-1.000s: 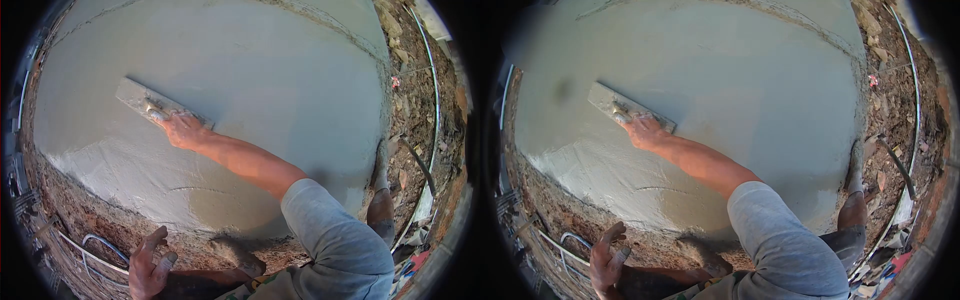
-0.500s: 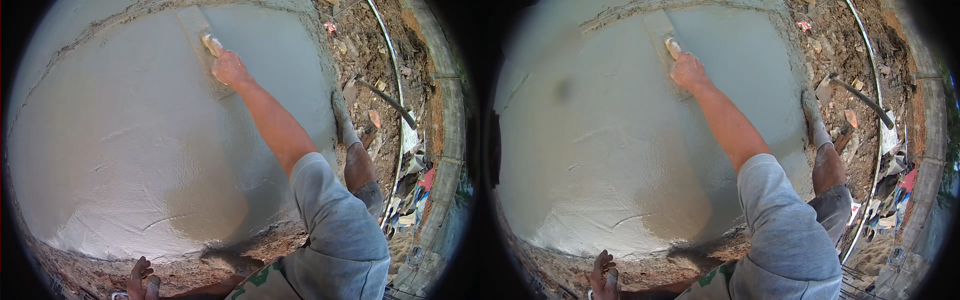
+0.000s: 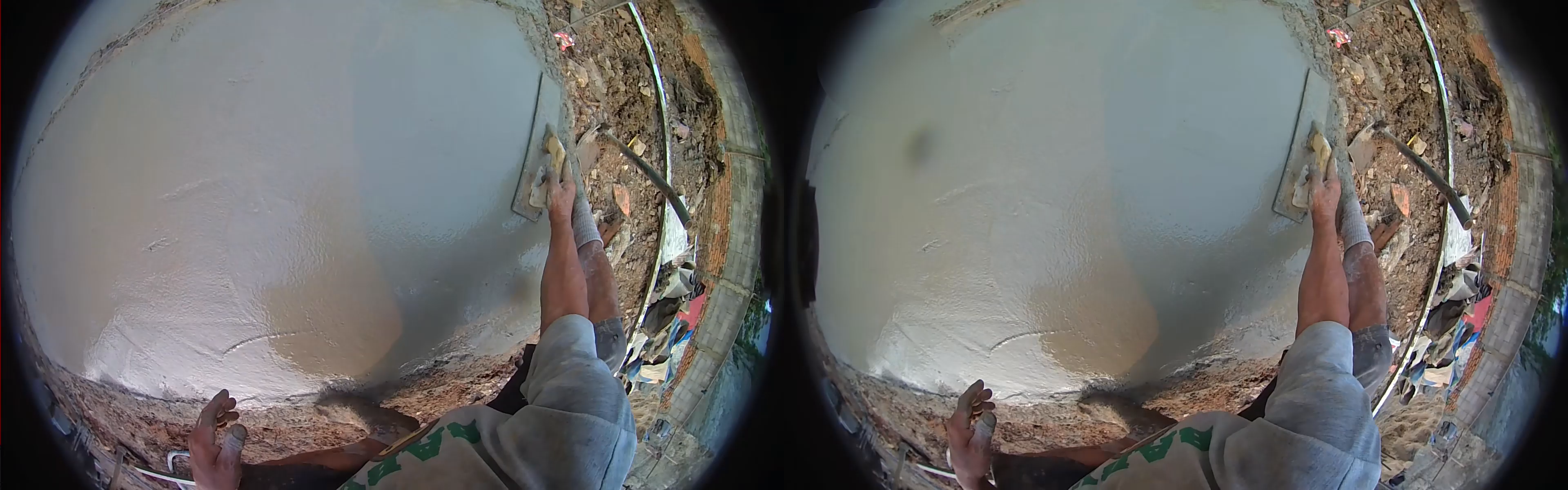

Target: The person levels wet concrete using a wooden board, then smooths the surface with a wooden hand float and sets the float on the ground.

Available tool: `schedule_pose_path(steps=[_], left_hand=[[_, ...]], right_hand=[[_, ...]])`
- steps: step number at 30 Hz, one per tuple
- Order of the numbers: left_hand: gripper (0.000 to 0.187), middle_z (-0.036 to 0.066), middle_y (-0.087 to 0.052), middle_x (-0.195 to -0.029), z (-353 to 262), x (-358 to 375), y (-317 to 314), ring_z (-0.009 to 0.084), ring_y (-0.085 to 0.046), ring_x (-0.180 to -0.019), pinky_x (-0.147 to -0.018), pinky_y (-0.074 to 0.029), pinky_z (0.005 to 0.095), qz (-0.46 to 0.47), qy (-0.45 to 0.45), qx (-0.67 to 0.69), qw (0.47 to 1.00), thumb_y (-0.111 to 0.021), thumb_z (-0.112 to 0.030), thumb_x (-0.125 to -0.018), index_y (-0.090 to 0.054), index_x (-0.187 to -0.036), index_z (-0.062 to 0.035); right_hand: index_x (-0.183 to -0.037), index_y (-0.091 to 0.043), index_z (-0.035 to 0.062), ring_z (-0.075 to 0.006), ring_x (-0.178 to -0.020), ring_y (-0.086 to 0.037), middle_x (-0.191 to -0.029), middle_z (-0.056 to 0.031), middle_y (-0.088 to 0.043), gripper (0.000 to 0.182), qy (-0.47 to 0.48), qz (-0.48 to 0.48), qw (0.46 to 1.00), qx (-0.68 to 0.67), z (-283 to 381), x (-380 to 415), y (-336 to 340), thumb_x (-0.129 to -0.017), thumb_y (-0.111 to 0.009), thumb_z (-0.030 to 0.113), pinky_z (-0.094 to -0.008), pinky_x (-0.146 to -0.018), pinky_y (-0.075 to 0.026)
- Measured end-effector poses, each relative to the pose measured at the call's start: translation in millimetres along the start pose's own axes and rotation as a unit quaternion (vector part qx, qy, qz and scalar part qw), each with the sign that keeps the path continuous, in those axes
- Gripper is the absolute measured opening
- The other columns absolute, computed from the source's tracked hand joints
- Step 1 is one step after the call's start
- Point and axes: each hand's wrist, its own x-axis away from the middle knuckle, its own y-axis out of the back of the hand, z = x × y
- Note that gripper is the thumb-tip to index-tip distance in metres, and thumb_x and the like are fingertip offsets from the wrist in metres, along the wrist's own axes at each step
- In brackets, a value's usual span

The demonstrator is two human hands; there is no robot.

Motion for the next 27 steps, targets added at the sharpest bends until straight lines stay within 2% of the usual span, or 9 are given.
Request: schedule_pose_path(steps=[2,7,16,18,20,22,23,24,27], left_hand=[[0.057,0.023,-0.064,-0.109,-1,-1,2,0.0309,-0.065,-0.095,-0.085,-0.050,0.0384,0.014,-0.001,-0.012,1.000,-0.067,-0.031,-0.085,-0.052,-0.126,0.0062],[0.056,0.023,-0.064,-0.108,8,9,15,0.0325,-0.065,-0.095,-0.083,-0.050,0.0390,0.006,-0.052,-0.032,0.998,-0.068,-0.029,-0.085,-0.053,-0.125,0.0066],[0.051,0.021,-0.062,-0.116,30,41,31,0.0376,-0.062,-0.104,-0.088,-0.050,0.0418,-0.026,-0.085,-0.047,0.995,-0.066,-0.030,-0.087,-0.053,-0.128,-0.0016],[0.052,0.020,-0.061,-0.118,35,49,32,0.0374,-0.061,-0.106,-0.089,-0.049,0.0417,-0.036,-0.091,-0.035,0.995,-0.066,-0.031,-0.087,-0.053,-0.128,-0.0019],[0.052,0.020,-0.060,-0.120,35,55,32,0.0377,-0.059,-0.110,-0.092,-0.048,0.0416,-0.035,-0.065,-0.010,0.997,-0.065,-0.032,-0.087,-0.053,-0.128,-0.0026],[0.053,0.019,-0.060,-0.121,35,61,31,0.0373,-0.059,-0.110,-0.092,-0.049,0.0414,-0.056,-0.073,-0.024,0.995,-0.066,-0.032,-0.087,-0.053,-0.128,-0.0031],[0.053,0.019,-0.060,-0.121,36,63,30,0.0370,-0.059,-0.110,-0.092,-0.049,0.0412,-0.067,-0.077,-0.032,0.994,-0.066,-0.033,-0.087,-0.053,-0.128,-0.0033],[0.056,0.022,-0.061,-0.117,38,65,29,0.0364,-0.062,-0.106,-0.089,-0.049,0.0399,-0.070,-0.090,-0.035,0.993,-0.064,-0.034,-0.088,-0.051,-0.129,0.0023],[0.055,0.022,-0.060,-0.118,32,73,23,0.0366,-0.061,-0.107,-0.090,-0.049,0.0407,-0.078,-0.081,-0.011,0.994,-0.064,-0.034,-0.088,-0.052,-0.129,0.0011]], right_hand=[[-0.139,-0.042,-0.0004,-0.0108,-0.075,-0.055,-0.095,-0.0035,-0.061,0.054,0.005,-0.021,0.996,-0.084,12,12,-18,-0.090,-0.059,0.013,-0.0253,-0.069,-0.047],[-0.144,-0.035,-0.0009,-0.0116,-0.080,-0.058,-0.102,-0.0078,-0.062,0.059,-0.008,0.118,0.990,-0.072,87,50,-67,-0.092,-0.059,0.016,-0.0252,-0.066,-0.049],[-0.142,-0.036,-0.0035,-0.0239,-0.119,-0.051,-0.135,-0.0193,-0.050,0.058,0.081,0.302,0.946,-0.088,219,139,-239,-0.092,-0.061,0.013,-0.0321,-0.099,-0.041],[-0.141,-0.037,-0.0034,-0.0249,-0.119,-0.052,-0.133,-0.0207,-0.052,0.059,0.157,0.324,0.932,-0.046,247,170,-274,-0.092,-0.062,0.018,-0.0340,-0.099,-0.041],[-0.140,-0.039,-0.0010,-0.0303,-0.112,-0.058,-0.123,-0.0251,-0.058,0.059,0.255,0.374,0.890,-0.053,262,200,-300,-0.091,-0.062,0.022,-0.0365,-0.095,-0.044],[-0.141,-0.039,0.0031,-0.0385,-0.103,-0.061,-0.113,-0.0282,-0.060,0.060,0.217,0.498,0.840,-0.009,291,234,-305,-0.090,-0.063,0.023,-0.0396,-0.089,-0.047],[-0.142,-0.038,0.0046,-0.0412,-0.099,-0.060,-0.109,-0.0284,-0.060,0.061,0.269,0.513,0.815,0.020,294,251,-308,-0.089,-0.062,0.024,-0.0421,-0.087,-0.048],[-0.143,-0.037,0.0061,-0.0438,-0.096,-0.060,-0.106,-0.0287,-0.061,0.061,0.319,0.527,0.786,0.048,293,268,-308,-0.089,-0.061,0.024,-0.0445,-0.085,-0.049],[-0.144,-0.036,0.0113,-0.0440,-0.103,-0.057,-0.113,-0.0280,-0.058,0.060,0.408,0.600,0.684,0.070,295,306,-298,-0.090,-0.059,0.023,-0.0480,-0.087,-0.047]])
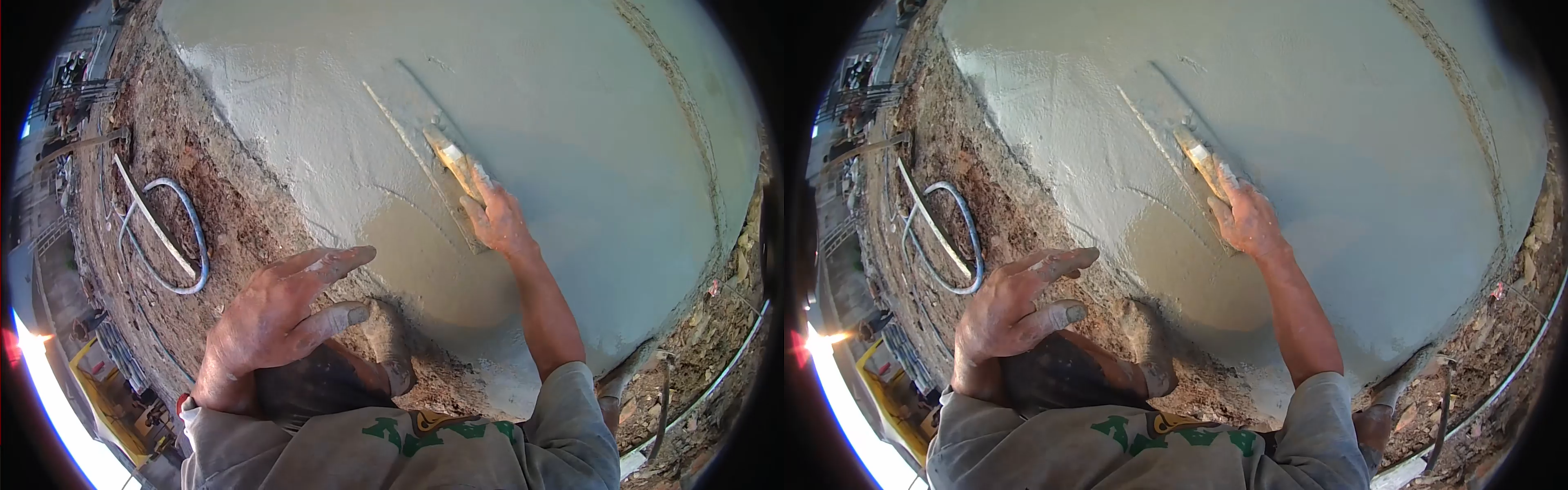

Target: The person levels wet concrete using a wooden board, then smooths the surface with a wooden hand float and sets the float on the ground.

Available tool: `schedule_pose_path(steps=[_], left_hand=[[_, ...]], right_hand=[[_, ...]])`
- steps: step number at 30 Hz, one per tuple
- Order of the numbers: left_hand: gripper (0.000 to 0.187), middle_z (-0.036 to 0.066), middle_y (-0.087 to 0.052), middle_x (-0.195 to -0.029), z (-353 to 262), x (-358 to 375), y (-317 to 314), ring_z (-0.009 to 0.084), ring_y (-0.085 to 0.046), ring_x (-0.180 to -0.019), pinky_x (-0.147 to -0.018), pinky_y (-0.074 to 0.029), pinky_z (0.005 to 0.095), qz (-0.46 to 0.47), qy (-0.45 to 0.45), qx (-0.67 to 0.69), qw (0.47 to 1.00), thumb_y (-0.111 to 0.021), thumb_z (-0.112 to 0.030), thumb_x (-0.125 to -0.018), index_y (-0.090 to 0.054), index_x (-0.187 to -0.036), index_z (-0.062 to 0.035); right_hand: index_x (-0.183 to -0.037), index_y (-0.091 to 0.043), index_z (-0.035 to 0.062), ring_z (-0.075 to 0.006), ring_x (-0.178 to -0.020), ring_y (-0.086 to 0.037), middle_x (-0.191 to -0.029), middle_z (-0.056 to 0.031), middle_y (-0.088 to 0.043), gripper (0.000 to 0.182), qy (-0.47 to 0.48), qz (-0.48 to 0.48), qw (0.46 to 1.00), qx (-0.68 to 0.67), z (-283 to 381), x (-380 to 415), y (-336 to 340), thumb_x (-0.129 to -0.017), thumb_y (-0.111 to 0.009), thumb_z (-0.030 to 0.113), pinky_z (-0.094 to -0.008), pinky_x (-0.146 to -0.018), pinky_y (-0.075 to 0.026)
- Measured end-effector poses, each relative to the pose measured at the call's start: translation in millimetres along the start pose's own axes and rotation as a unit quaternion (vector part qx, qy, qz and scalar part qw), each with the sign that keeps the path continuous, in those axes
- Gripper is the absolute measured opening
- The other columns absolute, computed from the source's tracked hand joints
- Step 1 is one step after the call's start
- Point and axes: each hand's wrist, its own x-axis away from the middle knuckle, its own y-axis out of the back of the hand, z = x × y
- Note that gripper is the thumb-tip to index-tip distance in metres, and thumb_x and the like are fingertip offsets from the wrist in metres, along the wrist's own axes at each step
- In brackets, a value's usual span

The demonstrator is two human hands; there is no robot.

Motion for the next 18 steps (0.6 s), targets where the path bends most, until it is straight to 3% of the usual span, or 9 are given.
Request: schedule_pose_path(steps=[2,5,8,11,12,14,17,18], left_hand=[[0.054,0.021,-0.060,-0.120,-8,6,-7,0.0369,-0.061,-0.107,-0.090,-0.049,0.0411,-0.007,0.015,-0.013,1.000,-0.063,-0.034,-0.088,-0.052,-0.129,0.0002],[0.053,0.021,-0.060,-0.121,-34,19,-18,0.0375,-0.060,-0.108,-0.091,-0.049,0.0415,0.000,0.069,-0.006,0.998,-0.063,-0.034,-0.088,-0.052,-0.129,-0.0011],[0.055,0.021,-0.059,-0.122,-63,37,-40,0.0380,-0.059,-0.110,-0.091,-0.049,0.0423,-0.002,0.097,0.000,0.995,-0.062,-0.035,-0.089,-0.050,-0.131,-0.0026],[0.055,0.021,-0.059,-0.119,-96,64,-71,0.0382,-0.060,-0.106,-0.088,-0.050,0.0439,-0.020,0.133,-0.025,0.991,-0.058,-0.037,-0.090,-0.046,-0.135,-0.0067],[0.055,0.021,-0.059,-0.117,-109,74,-80,0.0382,-0.060,-0.103,-0.087,-0.050,0.0445,-0.029,0.154,-0.046,0.987,-0.057,-0.037,-0.091,-0.045,-0.136,-0.0084],[0.054,0.021,-0.059,-0.117,-135,83,-101,0.0377,-0.060,-0.106,-0.088,-0.050,0.0450,-0.033,0.180,-0.062,0.981,-0.055,-0.037,-0.092,-0.043,-0.137,-0.0086],[0.055,0.021,-0.059,-0.119,-171,87,-133,0.0366,-0.058,-0.109,-0.092,-0.048,0.0455,-0.070,0.186,-0.056,0.978,-0.055,-0.036,-0.093,-0.041,-0.138,-0.0088],[0.055,0.021,-0.059,-0.119,-178,85,-147,0.0365,-0.058,-0.110,-0.093,-0.047,0.0457,-0.083,0.176,-0.048,0.980,-0.055,-0.036,-0.093,-0.041,-0.138,-0.0088]], right_hand=[[-0.145,-0.036,0.0154,-0.0437,-0.110,-0.055,-0.125,-0.0281,-0.054,0.060,-0.012,0.124,0.990,0.068,18,11,-3,-0.090,-0.059,0.024,-0.0466,-0.091,-0.047],[-0.142,-0.040,0.0165,-0.0439,-0.105,-0.056,-0.111,-0.0268,-0.056,0.055,0.062,0.202,0.974,0.082,19,36,-3,-0.090,-0.058,0.023,-0.0495,-0.087,-0.048],[-0.140,-0.043,0.0150,-0.0439,-0.104,-0.056,-0.111,-0.0258,-0.058,0.053,0.108,0.279,0.951,0.079,1,71,18,-0.090,-0.058,0.024,-0.0492,-0.088,-0.048],[-0.138,-0.046,0.0137,-0.0426,-0.102,-0.058,-0.105,-0.0222,-0.060,0.052,0.259,0.240,0.930,0.103,-49,118,32,-0.088,-0.060,0.023,-0.0484,-0.087,-0.049],[-0.138,-0.046,0.0141,-0.0404,-0.097,-0.059,-0.100,-0.0208,-0.060,0.055,0.234,0.312,0.913,0.116,-50,128,49,-0.086,-0.061,0.022,-0.0473,-0.085,-0.049],[-0.139,-0.046,0.0154,-0.0369,-0.091,-0.060,-0.095,-0.0182,-0.059,0.060,0.282,0.325,0.894,0.125,-69,157,71,-0.083,-0.064,0.022,-0.0452,-0.081,-0.050],[-0.133,-0.052,0.0194,-0.0381,-0.100,-0.059,-0.106,-0.0183,-0.060,0.049,0.237,0.418,0.865,0.147,-110,197,100,-0.085,-0.060,0.024,-0.0470,-0.085,-0.050],[-0.129,-0.056,0.0190,-0.0383,-0.102,-0.059,-0.108,-0.0185,-0.060,0.044,0.251,0.406,0.864,0.159,-124,214,108,-0.085,-0.058,0.023,-0.0474,-0.086,-0.050]])
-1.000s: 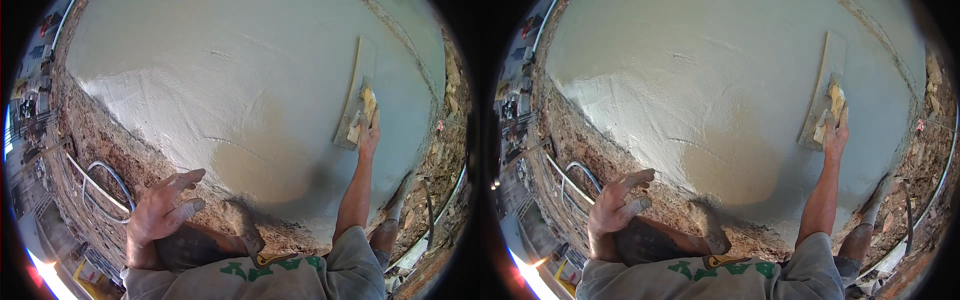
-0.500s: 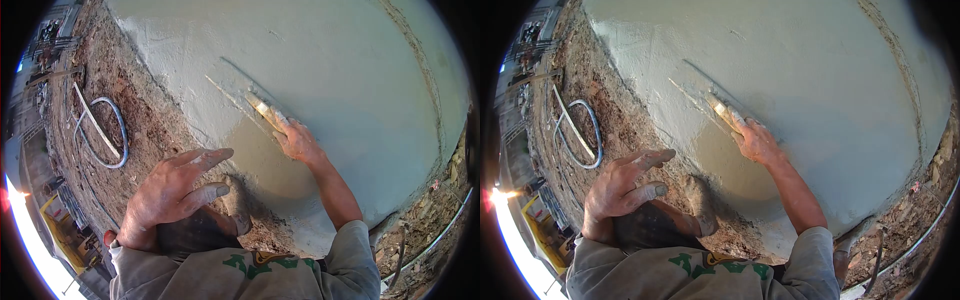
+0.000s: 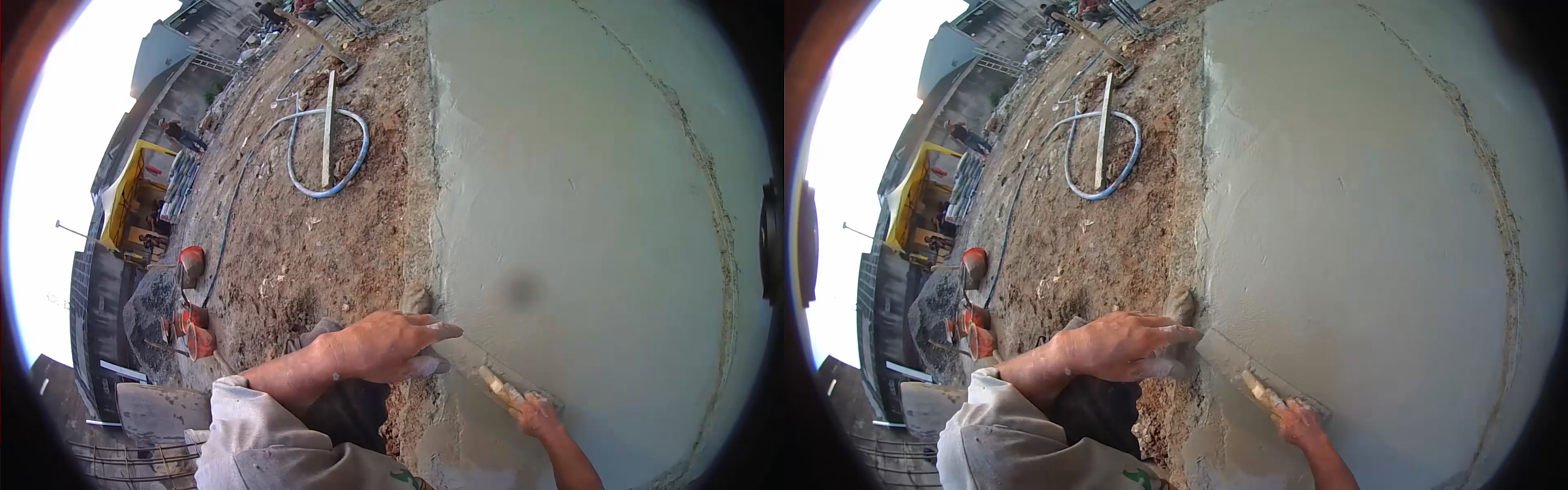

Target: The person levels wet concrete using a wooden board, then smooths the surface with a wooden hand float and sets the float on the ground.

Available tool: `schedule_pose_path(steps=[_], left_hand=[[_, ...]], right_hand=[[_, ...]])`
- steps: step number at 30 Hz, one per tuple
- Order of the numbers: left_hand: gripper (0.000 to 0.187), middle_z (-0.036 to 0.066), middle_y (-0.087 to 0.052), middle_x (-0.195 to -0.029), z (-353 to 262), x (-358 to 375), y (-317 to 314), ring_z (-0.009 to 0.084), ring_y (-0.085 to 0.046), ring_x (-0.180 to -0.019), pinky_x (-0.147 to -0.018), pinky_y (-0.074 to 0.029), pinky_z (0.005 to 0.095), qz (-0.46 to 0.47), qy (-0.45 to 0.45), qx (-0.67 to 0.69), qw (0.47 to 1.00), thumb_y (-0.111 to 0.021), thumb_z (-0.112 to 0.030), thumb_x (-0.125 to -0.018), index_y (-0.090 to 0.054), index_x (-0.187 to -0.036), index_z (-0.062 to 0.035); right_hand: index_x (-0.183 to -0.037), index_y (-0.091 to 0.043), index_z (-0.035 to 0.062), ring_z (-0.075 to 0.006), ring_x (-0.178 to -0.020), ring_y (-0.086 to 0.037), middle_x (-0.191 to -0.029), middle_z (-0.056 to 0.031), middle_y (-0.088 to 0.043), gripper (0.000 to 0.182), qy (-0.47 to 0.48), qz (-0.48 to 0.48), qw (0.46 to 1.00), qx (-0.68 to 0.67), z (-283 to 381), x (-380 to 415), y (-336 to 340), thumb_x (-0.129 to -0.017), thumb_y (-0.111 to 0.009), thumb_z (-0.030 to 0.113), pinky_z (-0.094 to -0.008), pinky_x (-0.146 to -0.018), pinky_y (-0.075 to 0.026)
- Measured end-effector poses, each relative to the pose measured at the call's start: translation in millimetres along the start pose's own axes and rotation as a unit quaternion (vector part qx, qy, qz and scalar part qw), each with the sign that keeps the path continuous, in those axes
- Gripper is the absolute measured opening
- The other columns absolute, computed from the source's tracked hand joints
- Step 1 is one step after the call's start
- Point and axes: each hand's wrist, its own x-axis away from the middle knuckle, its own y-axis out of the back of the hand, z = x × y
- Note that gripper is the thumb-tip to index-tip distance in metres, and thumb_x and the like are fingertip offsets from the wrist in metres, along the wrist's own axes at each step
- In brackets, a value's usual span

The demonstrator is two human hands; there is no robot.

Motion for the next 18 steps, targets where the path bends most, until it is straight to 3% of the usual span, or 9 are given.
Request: schedule_pose_path(steps=[1,4,7,10,18], left_hand=[[0.059,0.018,-0.057,-0.121,-11,3,-9,0.0351,-0.057,-0.111,-0.094,-0.047,0.0460,0.017,0.009,-0.021,1.000,-0.052,-0.043,-0.094,-0.038,-0.141,-0.0097],[0.059,0.018,-0.057,-0.122,-41,0,-37,0.0343,-0.057,-0.113,-0.096,-0.046,0.0462,0.031,0.015,-0.028,0.999,-0.050,-0.044,-0.095,-0.037,-0.142,-0.0103],[0.059,0.020,-0.056,-0.125,-67,-12,-66,0.0353,-0.056,-0.115,-0.099,-0.044,0.0463,0.061,0.028,-0.068,0.995,-0.050,-0.044,-0.095,-0.037,-0.142,-0.0108],[0.059,0.021,-0.054,-0.127,-95,-20,-77,0.0367,-0.054,-0.117,-0.101,-0.042,0.0460,0.126,0.045,-0.033,0.990,-0.049,-0.044,-0.095,-0.037,-0.142,-0.0109],[0.054,0.020,-0.055,-0.127,-99,-49,-113,0.0362,-0.054,-0.117,-0.101,-0.042,0.0444,0.141,0.035,-0.011,0.989,-0.050,-0.042,-0.095,-0.042,-0.139,-0.0113]], right_hand=[[-0.124,-0.059,0.0185,-0.0385,-0.104,-0.058,-0.111,-0.0188,-0.059,0.039,0.004,-0.007,1.000,0.017,-1,22,-9,-0.086,-0.056,0.022,-0.0477,-0.087,-0.050],[-0.117,-0.063,0.0170,-0.0374,-0.102,-0.059,-0.110,-0.0185,-0.059,0.035,-0.002,0.070,0.997,-0.014,-6,77,-30,-0.083,-0.055,0.019,-0.0480,-0.086,-0.050],[-0.113,-0.066,0.0233,-0.0363,-0.091,-0.063,-0.096,-0.0184,-0.060,0.035,0.065,0.088,0.994,-0.023,-23,122,-73,-0.078,-0.060,0.020,-0.0474,-0.079,-0.053],[-0.112,-0.067,0.0229,-0.0348,-0.092,-0.063,-0.095,-0.0172,-0.061,0.036,0.118,0.125,0.985,-0.019,-30,159,-85,-0.076,-0.060,0.018,-0.0473,-0.078,-0.053],[-0.097,-0.068,0.0102,-0.0336,-0.091,-0.066,-0.094,-0.0157,-0.065,0.024,0.107,0.233,0.965,0.055,-38,212,-10,-0.077,-0.059,0.021,-0.0473,-0.080,-0.053]])
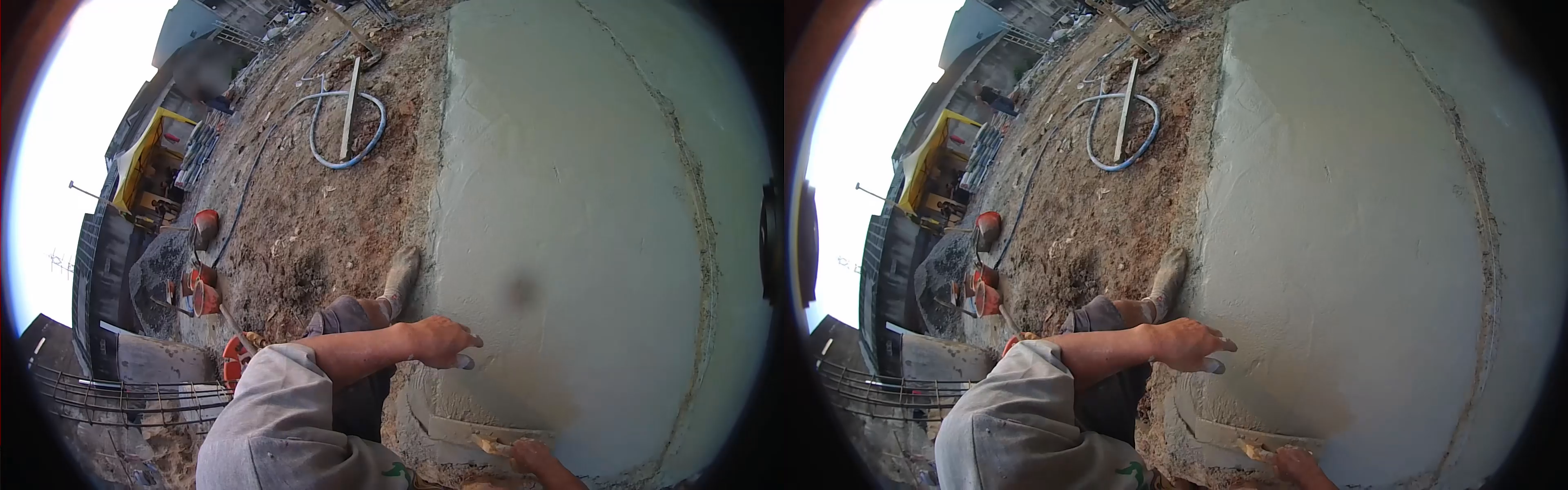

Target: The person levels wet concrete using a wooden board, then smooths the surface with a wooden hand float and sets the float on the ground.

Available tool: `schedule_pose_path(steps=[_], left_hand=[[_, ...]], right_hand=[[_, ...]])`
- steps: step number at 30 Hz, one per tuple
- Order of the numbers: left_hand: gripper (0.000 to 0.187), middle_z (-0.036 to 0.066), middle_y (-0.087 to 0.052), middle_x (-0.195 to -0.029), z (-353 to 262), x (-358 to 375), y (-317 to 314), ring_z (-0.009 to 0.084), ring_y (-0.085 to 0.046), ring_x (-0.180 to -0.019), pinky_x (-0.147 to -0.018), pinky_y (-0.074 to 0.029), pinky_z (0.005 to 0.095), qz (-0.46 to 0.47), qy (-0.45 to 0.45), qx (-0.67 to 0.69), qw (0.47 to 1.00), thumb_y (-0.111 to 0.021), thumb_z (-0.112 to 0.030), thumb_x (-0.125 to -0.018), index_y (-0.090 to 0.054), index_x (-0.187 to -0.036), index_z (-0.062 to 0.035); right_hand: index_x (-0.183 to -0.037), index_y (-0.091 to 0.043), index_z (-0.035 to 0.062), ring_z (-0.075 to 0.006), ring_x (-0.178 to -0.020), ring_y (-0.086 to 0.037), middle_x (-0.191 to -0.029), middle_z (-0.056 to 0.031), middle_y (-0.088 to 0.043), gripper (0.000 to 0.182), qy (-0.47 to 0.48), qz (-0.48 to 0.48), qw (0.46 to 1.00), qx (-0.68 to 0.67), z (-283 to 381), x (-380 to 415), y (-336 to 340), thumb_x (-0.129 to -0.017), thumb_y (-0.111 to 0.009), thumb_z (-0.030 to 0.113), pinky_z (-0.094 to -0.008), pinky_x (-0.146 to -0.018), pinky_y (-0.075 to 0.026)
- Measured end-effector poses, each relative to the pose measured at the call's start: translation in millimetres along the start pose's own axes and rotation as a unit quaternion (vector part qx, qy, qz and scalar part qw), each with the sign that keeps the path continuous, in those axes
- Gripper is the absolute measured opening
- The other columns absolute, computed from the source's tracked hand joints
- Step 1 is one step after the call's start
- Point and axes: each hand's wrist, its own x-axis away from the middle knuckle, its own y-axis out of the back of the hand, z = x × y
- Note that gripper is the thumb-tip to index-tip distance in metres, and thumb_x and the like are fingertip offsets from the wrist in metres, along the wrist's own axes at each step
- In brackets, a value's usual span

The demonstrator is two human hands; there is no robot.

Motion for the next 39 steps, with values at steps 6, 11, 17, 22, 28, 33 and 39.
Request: schedule_pose_path(steps=[6,11,17,22,28,33,39], left_hand=[[0.052,0.018,-0.062,-0.119,27,-28,-3,0.0341,-0.060,-0.107,-0.095,-0.046,0.0404,-0.068,0.063,0.069,0.993,-0.055,-0.042,-0.091,-0.052,-0.130,-0.0073],[0.047,0.020,-0.065,-0.112,31,-38,-30,0.0338,-0.063,-0.104,-0.090,-0.049,0.0413,-0.083,0.073,0.108,0.988,-0.056,-0.039,-0.092,-0.056,-0.125,-0.0067],[0.045,0.021,-0.065,-0.110,34,-33,-77,0.0333,-0.064,-0.104,-0.089,-0.049,0.0408,-0.028,0.092,0.102,0.990,-0.059,-0.035,-0.092,-0.056,-0.125,-0.0063],[0.047,0.019,-0.063,-0.114,25,-29,-106,0.0341,-0.062,-0.104,-0.092,-0.047,0.0437,0.007,0.120,0.130,0.984,-0.054,-0.041,-0.093,-0.054,-0.127,-0.0083],[0.046,0.018,-0.060,-0.118,13,-31,-120,0.0331,-0.060,-0.107,-0.093,-0.046,0.0433,0.009,0.081,0.149,0.985,-0.054,-0.038,-0.094,-0.053,-0.128,-0.0070],[0.046,0.019,-0.063,-0.113,16,-28,-119,0.0325,-0.063,-0.103,-0.090,-0.049,0.0418,-0.021,0.072,0.146,0.987,-0.056,-0.039,-0.093,-0.055,-0.126,-0.0059],[0.048,0.018,-0.062,-0.115,25,-18,-108,0.0330,-0.062,-0.104,-0.091,-0.048,0.0425,-0.015,0.086,0.153,0.984,-0.055,-0.041,-0.093,-0.054,-0.126,-0.0072]], right_hand=[[-0.092,-0.069,0.0117,-0.0334,-0.092,-0.066,-0.096,-0.0140,-0.066,0.019,-0.058,-0.087,0.994,0.023,8,36,-22,-0.081,-0.055,0.019,-0.0446,-0.079,-0.054],[-0.137,-0.045,0.0136,-0.0339,-0.116,-0.055,-0.121,-0.0168,-0.060,0.061,-0.157,-0.042,0.981,-0.102,51,38,17,-0.080,-0.062,0.024,-0.0464,-0.099,-0.042],[-0.135,-0.045,0.0110,-0.0329,-0.113,-0.057,-0.117,-0.0145,-0.062,0.049,-0.084,0.072,0.983,-0.145,56,-19,-37,-0.087,-0.053,0.017,-0.0469,-0.093,-0.044],[-0.133,-0.048,0.0141,-0.0293,-0.115,-0.056,-0.121,-0.0105,-0.060,0.043,-0.042,-0.014,0.996,-0.073,46,-28,-133,-0.092,-0.048,0.024,-0.0429,-0.101,-0.038],[-0.135,-0.046,0.0168,-0.0326,-0.118,-0.054,-0.126,-0.0118,-0.059,0.053,-0.098,0.084,0.988,-0.090,26,-42,-105,-0.089,-0.057,0.040,-0.0500,-0.104,-0.036],[-0.120,-0.053,0.0145,-0.0370,-0.099,-0.062,-0.106,-0.0164,-0.065,0.042,-0.207,-0.009,0.976,-0.074,8,-57,-18,-0.089,-0.057,0.042,-0.0501,-0.090,-0.046],[-0.111,-0.056,0.0093,-0.0353,-0.076,-0.067,-0.084,-0.0177,-0.068,0.049,-0.183,-0.218,0.957,-0.048,-3,-52,36,-0.080,-0.070,0.046,-0.0446,-0.059,-0.054]])
